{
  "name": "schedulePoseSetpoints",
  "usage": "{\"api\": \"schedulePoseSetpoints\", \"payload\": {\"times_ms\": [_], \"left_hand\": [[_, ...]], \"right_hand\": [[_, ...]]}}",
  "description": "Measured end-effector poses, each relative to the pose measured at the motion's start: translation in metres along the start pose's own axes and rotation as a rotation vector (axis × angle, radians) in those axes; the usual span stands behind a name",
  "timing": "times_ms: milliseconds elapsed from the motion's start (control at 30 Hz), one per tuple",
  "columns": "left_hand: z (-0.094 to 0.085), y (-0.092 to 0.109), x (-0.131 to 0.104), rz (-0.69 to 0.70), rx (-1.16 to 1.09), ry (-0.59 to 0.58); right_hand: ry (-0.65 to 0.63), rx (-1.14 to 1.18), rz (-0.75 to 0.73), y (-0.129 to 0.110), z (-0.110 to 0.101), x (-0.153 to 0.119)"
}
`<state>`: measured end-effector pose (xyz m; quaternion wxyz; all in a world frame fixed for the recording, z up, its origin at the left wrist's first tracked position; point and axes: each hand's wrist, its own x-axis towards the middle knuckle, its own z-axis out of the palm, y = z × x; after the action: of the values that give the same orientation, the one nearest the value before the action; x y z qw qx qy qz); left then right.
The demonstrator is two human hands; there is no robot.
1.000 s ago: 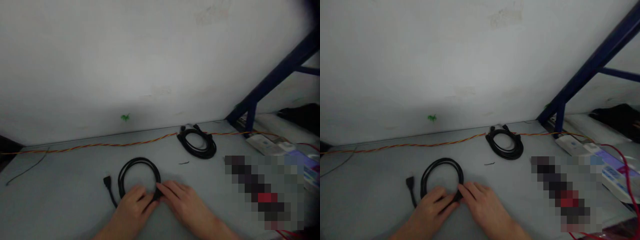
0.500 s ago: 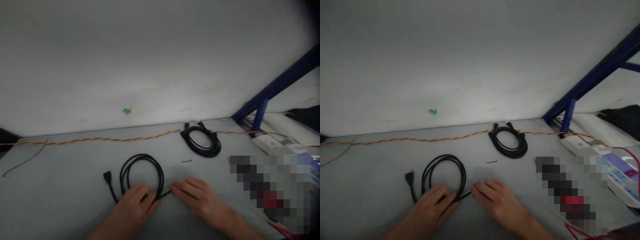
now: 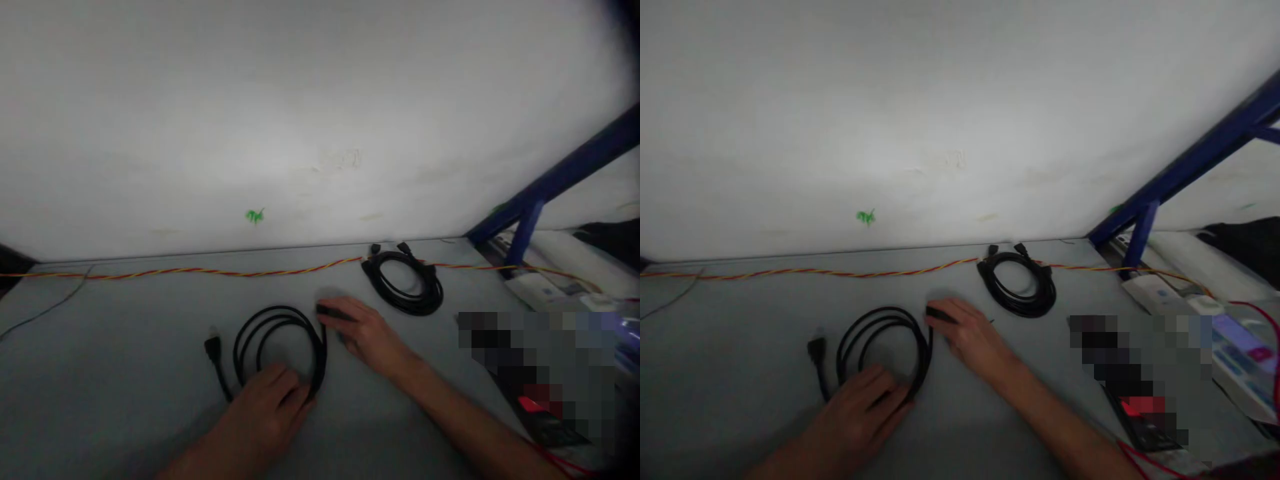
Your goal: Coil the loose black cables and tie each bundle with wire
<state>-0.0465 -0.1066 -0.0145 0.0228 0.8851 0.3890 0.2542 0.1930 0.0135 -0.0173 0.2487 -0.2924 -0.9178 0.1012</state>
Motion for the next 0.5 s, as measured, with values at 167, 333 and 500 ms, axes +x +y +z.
{"api": "schedulePoseSetpoints", "payload": {"times_ms": [167, 333, 500], "left_hand": [[0.000, -0.004, 0.000, -0.092, -0.144, -0.047], [-0.011, -0.006, 0.005, -0.167, -0.336, -0.165], [-0.020, -0.012, 0.005, -0.200, -0.307, 0.026]], "right_hand": [[0.078, 0.155, 0.304, -0.047, 0.022, 0.000], [0.083, 0.089, 0.402, -0.080, 0.034, 0.002], [0.103, 0.064, 0.393, -0.080, 0.042, 0.003]]}}
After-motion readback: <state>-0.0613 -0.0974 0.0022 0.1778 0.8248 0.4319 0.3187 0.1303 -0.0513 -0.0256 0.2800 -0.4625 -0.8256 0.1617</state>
